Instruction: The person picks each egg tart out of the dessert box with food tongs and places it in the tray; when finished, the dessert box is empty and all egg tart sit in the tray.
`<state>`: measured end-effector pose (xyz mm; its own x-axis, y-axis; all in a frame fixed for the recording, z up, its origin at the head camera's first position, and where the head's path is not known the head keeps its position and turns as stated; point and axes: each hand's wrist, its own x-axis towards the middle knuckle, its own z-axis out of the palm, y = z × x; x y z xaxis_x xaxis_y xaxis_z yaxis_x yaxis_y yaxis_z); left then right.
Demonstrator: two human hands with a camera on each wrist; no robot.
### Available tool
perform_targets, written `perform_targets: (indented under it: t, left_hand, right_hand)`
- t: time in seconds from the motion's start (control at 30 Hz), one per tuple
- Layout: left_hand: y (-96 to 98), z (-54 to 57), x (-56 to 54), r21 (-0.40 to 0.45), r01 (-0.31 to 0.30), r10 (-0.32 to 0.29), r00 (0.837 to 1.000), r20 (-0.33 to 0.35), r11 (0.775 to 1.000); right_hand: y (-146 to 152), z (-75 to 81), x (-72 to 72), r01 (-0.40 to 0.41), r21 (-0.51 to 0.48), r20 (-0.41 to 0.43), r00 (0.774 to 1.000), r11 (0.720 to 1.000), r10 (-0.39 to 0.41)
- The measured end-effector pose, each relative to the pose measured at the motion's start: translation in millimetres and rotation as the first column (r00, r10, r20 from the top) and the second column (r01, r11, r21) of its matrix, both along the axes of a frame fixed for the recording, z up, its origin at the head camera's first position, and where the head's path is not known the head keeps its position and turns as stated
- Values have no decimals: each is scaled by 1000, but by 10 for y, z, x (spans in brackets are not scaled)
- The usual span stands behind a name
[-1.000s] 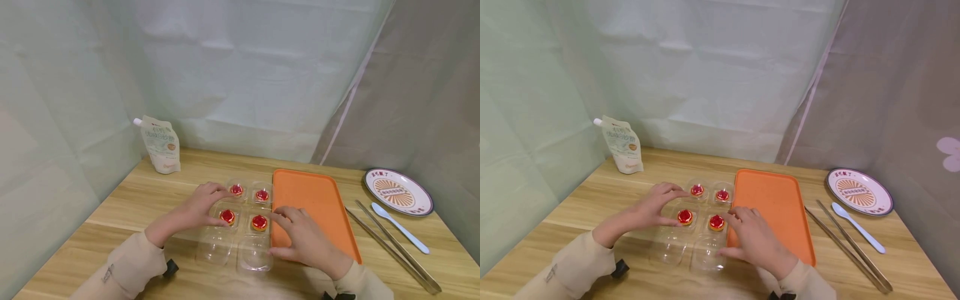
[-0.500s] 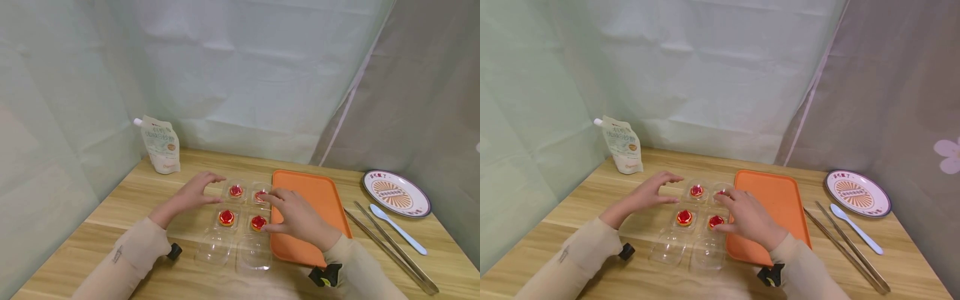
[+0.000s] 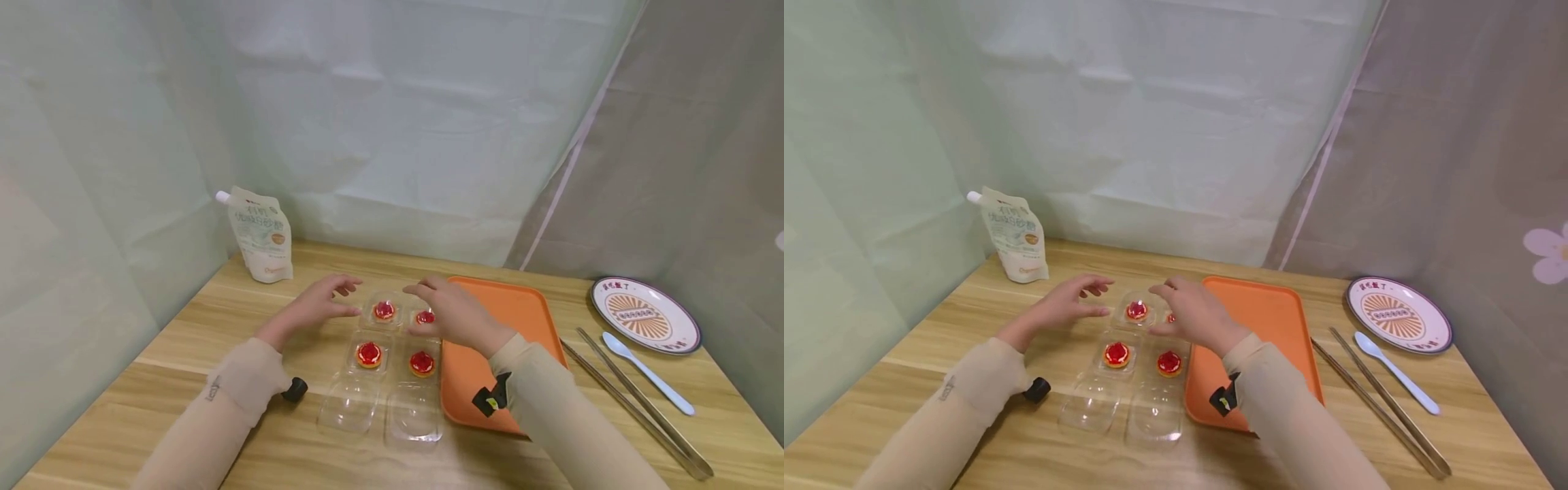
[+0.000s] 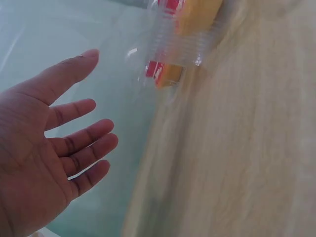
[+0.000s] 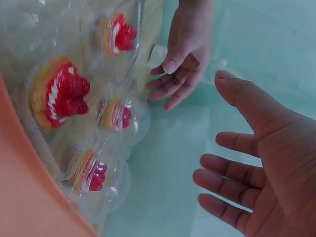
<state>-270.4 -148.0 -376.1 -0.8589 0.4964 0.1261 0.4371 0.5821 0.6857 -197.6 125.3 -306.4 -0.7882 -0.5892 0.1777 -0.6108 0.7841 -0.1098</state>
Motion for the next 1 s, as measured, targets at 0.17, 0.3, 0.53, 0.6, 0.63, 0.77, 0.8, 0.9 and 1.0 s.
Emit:
perform_targets:
  t: [0.17,0.3,0.53,0.6,0.63,0.77,0.8,0.9,1.0]
  left_hand:
    - [-5,-105,-102,32,34,-36,997,71,999]
    - [-4,-162,-151,47,49,-54,993,110,998]
    - [-5,-223,-198,81,60,-71,989,133,995]
    - [-10,-249,-210,96,64,-77,988,135,993]
    - [-12,-269,-218,100,64,-78,988,137,993]
    - [-7,-339,-233,114,42,-60,985,161,993]
    - [-5,-353,-233,111,36,-53,986,160,993]
    - [14,-375,-224,105,19,-35,989,145,994]
    - [42,-397,-226,91,22,-32,994,107,996]
  right_hand:
    - [-90,-4,-195,18,19,59,998,1000,-19]
    - [-155,-33,-335,34,10,104,994,999,-35]
    - [-256,-94,-521,47,-3,169,985,999,-45]
    - [-292,-124,-571,42,11,170,985,999,-43]
    - [-310,-139,-594,40,17,173,984,999,-43]
    - [-386,-196,-673,23,51,182,983,998,-32]
    - [-403,-208,-688,19,58,186,982,998,-29]
    - [-451,-243,-727,16,76,200,979,997,-31]
    - [-486,-281,-757,28,98,210,977,995,-48]
